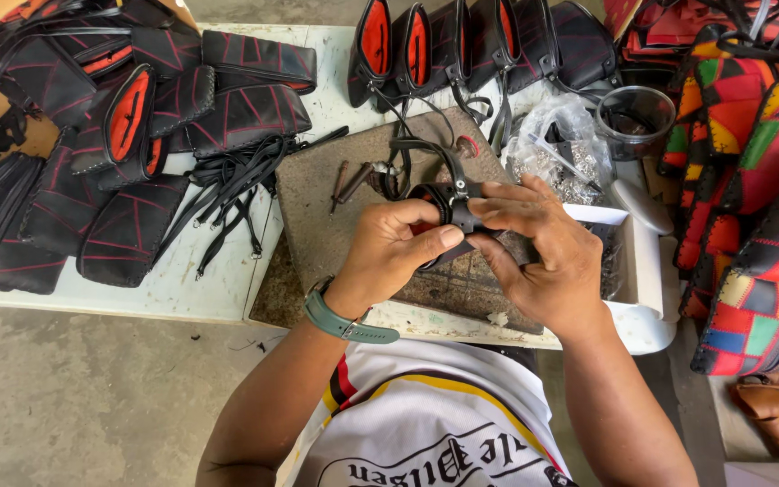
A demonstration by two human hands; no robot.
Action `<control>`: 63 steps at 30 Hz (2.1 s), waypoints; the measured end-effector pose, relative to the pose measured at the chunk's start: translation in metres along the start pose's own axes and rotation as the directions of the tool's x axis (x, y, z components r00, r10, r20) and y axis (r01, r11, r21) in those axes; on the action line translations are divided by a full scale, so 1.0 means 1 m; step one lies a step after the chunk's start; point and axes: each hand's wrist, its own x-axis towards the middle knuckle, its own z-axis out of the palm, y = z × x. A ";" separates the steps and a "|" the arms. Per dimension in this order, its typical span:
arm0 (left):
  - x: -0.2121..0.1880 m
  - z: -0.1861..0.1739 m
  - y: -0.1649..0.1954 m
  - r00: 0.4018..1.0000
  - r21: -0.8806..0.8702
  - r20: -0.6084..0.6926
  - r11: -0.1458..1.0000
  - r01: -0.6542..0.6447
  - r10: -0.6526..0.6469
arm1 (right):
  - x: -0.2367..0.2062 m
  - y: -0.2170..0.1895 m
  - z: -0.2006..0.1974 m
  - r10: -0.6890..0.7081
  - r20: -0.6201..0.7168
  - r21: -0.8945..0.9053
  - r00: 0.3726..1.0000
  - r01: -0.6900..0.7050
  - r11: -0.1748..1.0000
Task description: The person sits at a workbench and attaches black strap ends to small black zippered pouches, threading and securing the strap hardware by hand, then sets each finished pouch on the table with the others and picks up the next one.
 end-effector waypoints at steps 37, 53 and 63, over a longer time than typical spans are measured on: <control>-0.001 0.002 0.001 0.978 0.334 -0.183 0.942 -0.038 0.104 | -0.076 0.092 -0.083 0.471 0.168 -0.635 0.866 -0.271 0.724; -0.002 -0.004 0.011 0.985 0.227 -0.151 0.973 -0.046 0.081 | -0.104 0.176 -0.045 0.760 0.380 -0.895 0.528 0.002 0.446; -0.004 -0.004 0.006 0.982 0.126 -0.185 0.992 -0.019 0.043 | -0.094 0.164 -0.042 0.865 0.283 -0.930 0.414 -0.103 0.354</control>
